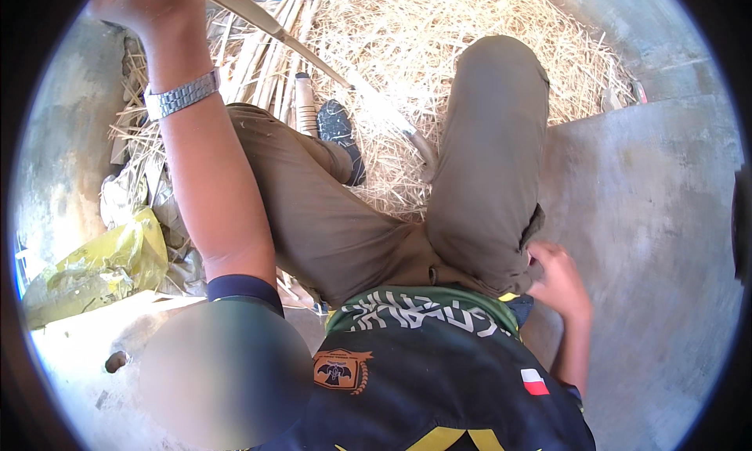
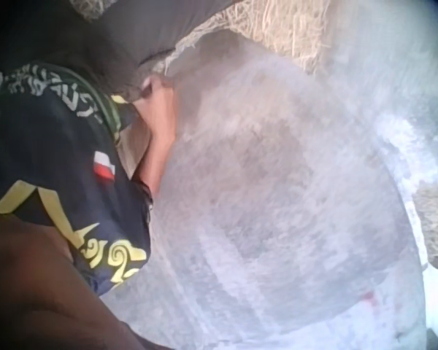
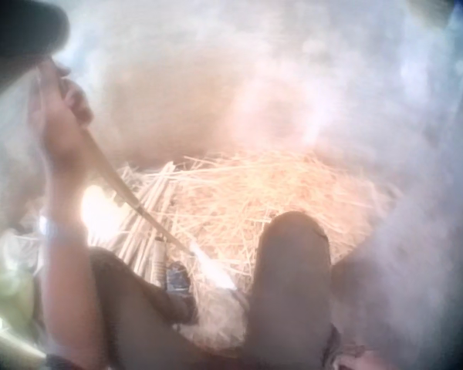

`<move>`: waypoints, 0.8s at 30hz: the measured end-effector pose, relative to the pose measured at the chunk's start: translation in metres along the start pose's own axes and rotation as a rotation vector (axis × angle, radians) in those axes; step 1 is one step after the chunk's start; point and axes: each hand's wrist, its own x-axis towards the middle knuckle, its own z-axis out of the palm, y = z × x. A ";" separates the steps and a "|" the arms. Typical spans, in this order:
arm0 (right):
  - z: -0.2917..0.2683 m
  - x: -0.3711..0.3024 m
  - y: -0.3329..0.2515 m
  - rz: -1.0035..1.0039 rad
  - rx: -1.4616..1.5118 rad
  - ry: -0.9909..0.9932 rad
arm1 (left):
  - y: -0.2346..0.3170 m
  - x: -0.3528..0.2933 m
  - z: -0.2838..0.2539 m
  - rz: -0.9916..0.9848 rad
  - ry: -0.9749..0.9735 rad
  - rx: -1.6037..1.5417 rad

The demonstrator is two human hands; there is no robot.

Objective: The person sits on the floor and uses a knife to split long bamboo poles into thin strips. They hold the bamboo with one hand and use the knife to shave and split the material, creating a pile of thin bamboo strips.

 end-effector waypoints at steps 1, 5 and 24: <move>-0.022 -0.005 -0.011 0.107 0.048 -0.144 | 0.002 -0.001 -0.004 0.021 -0.020 -0.033; -0.112 0.002 -0.063 0.290 -0.106 -0.206 | 0.002 0.000 0.005 -0.012 0.063 -0.020; 0.194 0.305 -0.005 0.467 0.047 0.060 | -0.065 -0.002 -0.029 -0.339 -0.161 -0.261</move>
